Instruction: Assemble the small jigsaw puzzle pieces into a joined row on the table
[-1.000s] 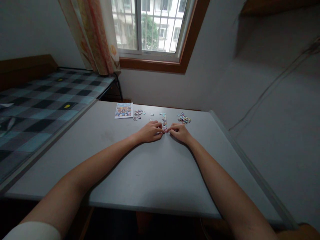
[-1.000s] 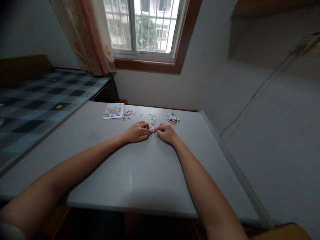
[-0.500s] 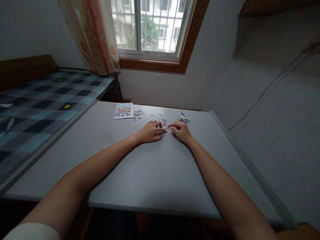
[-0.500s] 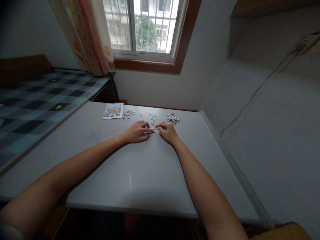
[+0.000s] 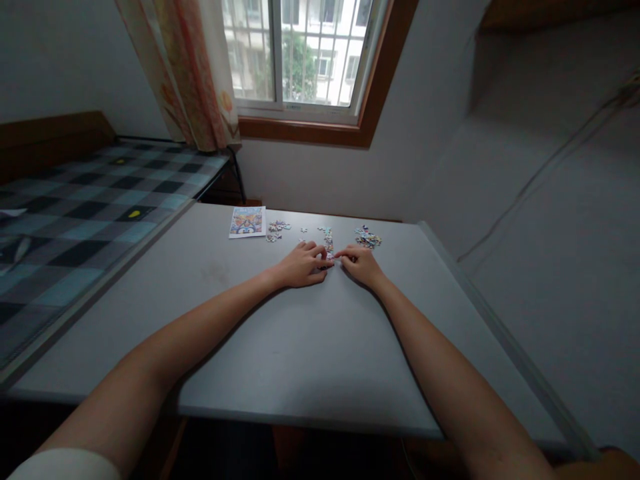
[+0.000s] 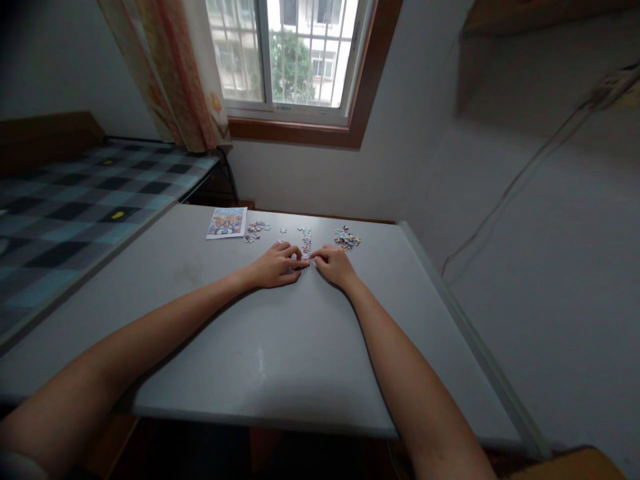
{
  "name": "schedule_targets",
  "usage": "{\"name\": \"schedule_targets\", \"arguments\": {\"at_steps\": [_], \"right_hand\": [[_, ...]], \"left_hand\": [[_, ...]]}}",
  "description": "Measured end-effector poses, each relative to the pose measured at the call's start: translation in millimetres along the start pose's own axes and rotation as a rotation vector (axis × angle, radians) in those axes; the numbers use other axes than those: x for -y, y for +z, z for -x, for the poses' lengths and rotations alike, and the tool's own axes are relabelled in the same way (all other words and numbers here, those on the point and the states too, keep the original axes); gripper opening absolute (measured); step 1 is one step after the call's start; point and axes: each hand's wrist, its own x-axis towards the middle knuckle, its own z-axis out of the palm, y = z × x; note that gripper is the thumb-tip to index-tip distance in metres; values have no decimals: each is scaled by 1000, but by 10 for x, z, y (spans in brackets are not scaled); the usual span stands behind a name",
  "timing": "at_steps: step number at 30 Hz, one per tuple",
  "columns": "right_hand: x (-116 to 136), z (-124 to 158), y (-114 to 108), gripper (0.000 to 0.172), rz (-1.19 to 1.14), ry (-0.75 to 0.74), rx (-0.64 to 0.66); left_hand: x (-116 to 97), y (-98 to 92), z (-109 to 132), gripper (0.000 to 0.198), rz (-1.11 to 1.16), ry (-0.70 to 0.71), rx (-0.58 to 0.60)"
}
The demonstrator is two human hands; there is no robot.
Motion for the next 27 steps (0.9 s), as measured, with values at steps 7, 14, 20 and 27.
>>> {"name": "schedule_targets", "arguments": {"at_steps": [7, 14, 20, 27], "right_hand": [[29, -2, -15, 25, 8, 3, 14], [32, -5, -11, 25, 5, 18, -5], [26, -8, -2, 25, 25, -15, -11], [19, -7, 3, 25, 39, -18, -9]], "left_hand": [[3, 12, 11, 36, -2, -7, -33], [-1, 0, 9, 37, 6, -9, -33], [1, 1, 13, 36, -2, -28, -16], [1, 0, 9, 37, 18, -30, -6]]}}
